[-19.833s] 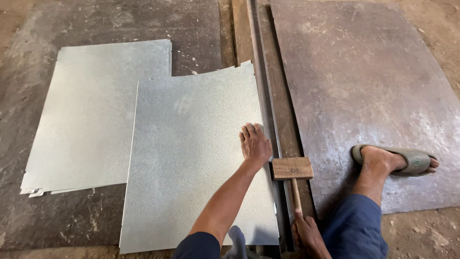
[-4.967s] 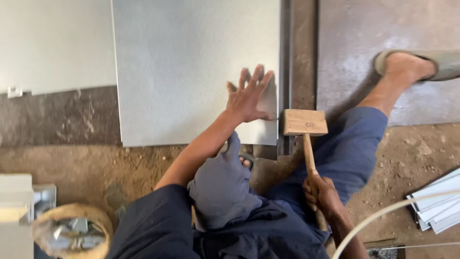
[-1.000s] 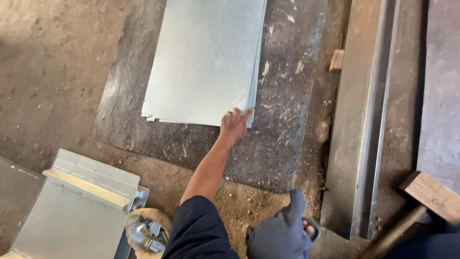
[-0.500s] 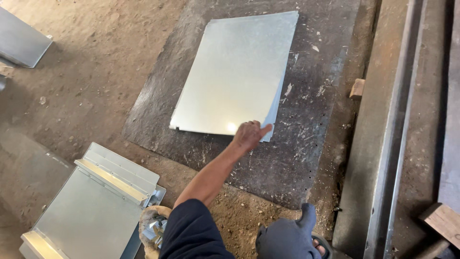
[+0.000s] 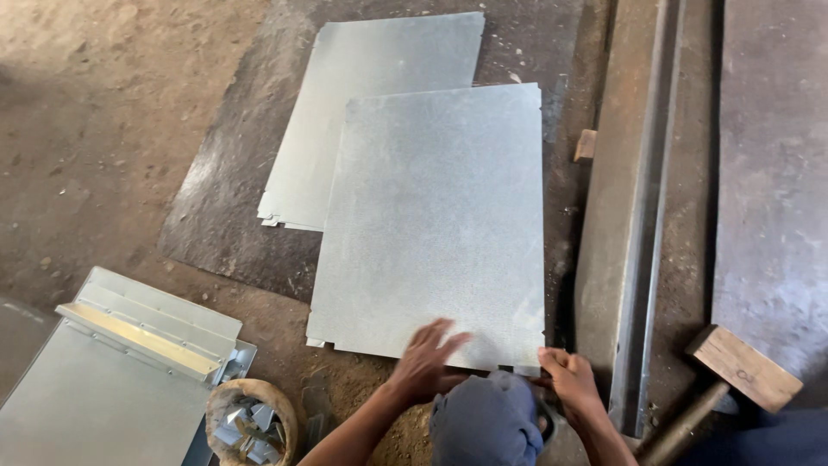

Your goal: The person sits on the floor of a metal workshop and hammers sheet metal panels along a metal rail with a wooden mallet to flatten and straighten them. They hold each panel steady with one hand while striking along the edge, repositioning the panel and moving finished panels aside.

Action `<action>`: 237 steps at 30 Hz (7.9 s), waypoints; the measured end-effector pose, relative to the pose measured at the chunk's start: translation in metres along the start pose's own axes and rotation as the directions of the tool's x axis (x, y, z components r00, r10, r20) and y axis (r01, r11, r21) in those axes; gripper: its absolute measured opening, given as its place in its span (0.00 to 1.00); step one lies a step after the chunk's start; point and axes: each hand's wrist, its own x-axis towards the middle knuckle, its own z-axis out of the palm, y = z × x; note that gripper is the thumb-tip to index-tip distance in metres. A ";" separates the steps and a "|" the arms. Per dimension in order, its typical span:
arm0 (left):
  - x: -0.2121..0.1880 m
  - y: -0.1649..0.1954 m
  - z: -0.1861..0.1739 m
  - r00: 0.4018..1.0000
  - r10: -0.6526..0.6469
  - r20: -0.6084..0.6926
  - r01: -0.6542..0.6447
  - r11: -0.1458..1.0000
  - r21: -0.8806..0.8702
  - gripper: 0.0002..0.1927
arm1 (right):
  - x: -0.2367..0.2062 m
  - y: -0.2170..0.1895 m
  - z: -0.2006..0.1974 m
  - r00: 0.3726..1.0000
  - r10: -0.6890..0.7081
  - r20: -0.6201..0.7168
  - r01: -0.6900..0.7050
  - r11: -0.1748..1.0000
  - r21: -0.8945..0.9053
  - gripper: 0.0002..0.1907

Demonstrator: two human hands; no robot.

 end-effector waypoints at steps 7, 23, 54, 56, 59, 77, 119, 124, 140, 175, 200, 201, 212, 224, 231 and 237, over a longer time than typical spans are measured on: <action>-0.029 -0.069 0.005 0.921 -0.036 -0.389 0.098 0.985 0.141 0.47 | -0.010 -0.077 0.003 0.863 -0.496 -0.095 0.407 0.795 -0.450 0.15; 0.063 -0.027 0.047 0.889 0.278 -0.363 -0.222 0.956 0.190 0.26 | -0.045 -0.008 -0.141 0.762 -0.497 -0.415 0.238 0.811 -0.534 0.15; 0.323 0.166 -0.004 0.943 0.251 0.216 -0.300 0.924 0.237 0.40 | -0.041 0.104 -0.184 0.619 -0.508 -0.599 -0.225 0.616 -0.755 0.28; 0.328 0.162 0.002 0.949 0.236 0.211 -0.287 0.922 0.260 0.41 | -0.036 0.098 -0.187 0.660 -0.430 -0.616 -0.213 0.679 -0.703 0.25; 0.330 0.154 0.009 0.937 0.280 0.211 -0.329 0.909 0.255 0.39 | -0.046 0.088 -0.196 0.766 -0.129 -0.629 -0.046 0.966 -0.254 0.16; 0.331 0.152 0.012 0.948 0.265 0.175 -0.306 0.909 0.283 0.42 | -0.222 0.040 -0.084 0.632 -0.718 -0.291 0.376 0.613 -0.695 0.15; 0.338 0.152 0.013 0.933 0.325 0.153 -0.355 0.903 0.241 0.38 | -0.178 0.093 -0.106 0.711 -0.594 -0.377 0.273 0.727 -0.631 0.23; 0.338 0.153 0.010 0.943 0.318 0.101 -0.332 0.927 0.178 0.40 | -0.178 0.099 -0.117 0.781 -0.234 -0.579 0.412 0.890 0.194 0.16; 0.337 0.151 0.010 0.941 0.295 0.168 -0.326 0.923 0.202 0.41 | -0.189 0.091 -0.098 0.772 -0.287 -0.567 0.229 0.958 -0.173 0.22; 0.320 0.159 -0.019 0.936 0.219 0.276 -0.282 0.935 0.215 0.46 | -0.138 0.086 -0.161 0.952 0.166 -0.257 -0.149 0.985 0.081 0.26; 0.420 0.187 0.007 0.975 -0.011 -0.223 0.042 0.990 0.134 0.31 | 0.043 0.019 -0.197 0.881 -0.105 -0.461 -0.062 0.941 -0.333 0.38; 0.419 0.185 0.009 0.972 0.005 -0.236 0.030 0.990 0.141 0.31 | 0.049 -0.009 -0.195 0.879 -0.111 -0.465 -0.054 0.943 -0.328 0.35; 0.415 0.187 -0.002 0.973 0.000 -0.230 0.010 0.999 0.040 0.33 | 0.079 -0.302 -0.138 0.618 -0.708 -0.341 0.464 0.679 -0.569 0.24; 0.428 0.186 0.003 0.982 -0.012 -0.188 0.029 0.995 0.092 0.33 | 0.178 -0.352 -0.151 0.544 -0.830 -0.127 0.324 0.347 -0.880 0.26; 0.427 0.185 -0.003 0.986 -0.021 -0.164 0.047 0.987 0.156 0.33 | 0.192 -0.341 -0.156 0.752 -0.646 -0.132 0.180 0.393 -0.902 0.25; 0.427 0.185 -0.005 0.988 -0.030 -0.149 0.037 0.998 0.046 0.31 | 0.165 -0.314 -0.161 0.468 -0.877 -0.108 0.402 0.320 -0.858 0.23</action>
